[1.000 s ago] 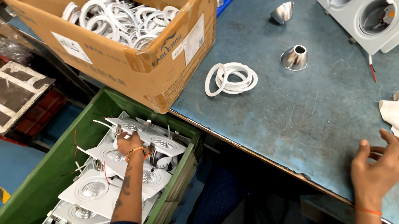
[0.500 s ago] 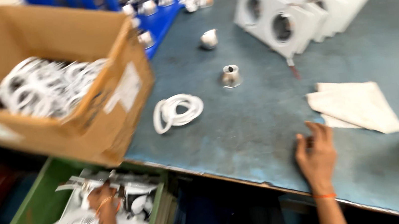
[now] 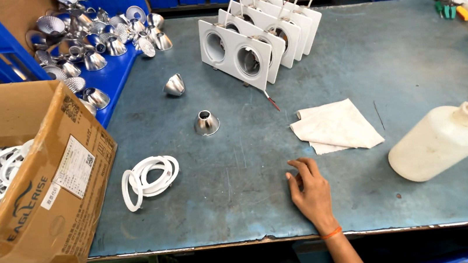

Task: The person places internal reflective components into a light fixture frame, wipes the fixture with a cloth, and organizes parts on the workbench.

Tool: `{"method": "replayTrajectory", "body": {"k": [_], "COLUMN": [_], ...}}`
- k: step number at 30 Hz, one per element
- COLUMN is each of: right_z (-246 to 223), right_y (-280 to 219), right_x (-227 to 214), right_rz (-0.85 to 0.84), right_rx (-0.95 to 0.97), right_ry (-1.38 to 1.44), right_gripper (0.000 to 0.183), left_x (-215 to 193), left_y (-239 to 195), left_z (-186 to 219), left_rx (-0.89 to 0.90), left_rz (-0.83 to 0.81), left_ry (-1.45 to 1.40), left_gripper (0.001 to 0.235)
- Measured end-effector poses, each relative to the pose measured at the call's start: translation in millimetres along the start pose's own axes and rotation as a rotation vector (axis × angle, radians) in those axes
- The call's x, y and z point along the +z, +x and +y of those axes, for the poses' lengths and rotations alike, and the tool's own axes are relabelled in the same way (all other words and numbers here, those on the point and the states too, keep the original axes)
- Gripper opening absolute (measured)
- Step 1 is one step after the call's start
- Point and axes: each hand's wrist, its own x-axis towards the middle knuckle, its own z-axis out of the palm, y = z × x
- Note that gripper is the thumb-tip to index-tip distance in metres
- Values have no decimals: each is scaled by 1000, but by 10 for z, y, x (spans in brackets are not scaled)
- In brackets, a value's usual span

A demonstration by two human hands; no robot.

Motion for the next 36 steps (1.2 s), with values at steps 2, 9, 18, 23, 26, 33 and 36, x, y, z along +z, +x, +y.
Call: {"method": "replayTrajectory", "body": {"k": [2,9,18,23,26,33,36], "right_z": [7,24,47,55,66,84,91], "right_y": [2,3,48,42,59,66,62], "right_x": [6,-1,15,28,19,35,37], "right_rz": [-7,-35,-52,-58,-56,-64,-62], "right_rx": [-2,35,79,115,117,156,148], "right_ry": [-2,-30,-41,-4,-2,1,5], "right_gripper": [29,27,27,26,26,23,22], "left_x": [298,1900,3478,3606,3654,3681,3786], "left_y": [169,553,143,293,708,1136,1109], "left_z": [668,2531,2499,2315,2338,1741,1394], "left_rx": [111,332,51,193,-520,-1281,-855], "left_rz": [-124,-802,-1106,-1024,-999,-1122,-1335], "left_ry": [-231,-269,101,43,-468,-1005,-438], "left_gripper": [14,43,69,61,51,65,71]}}
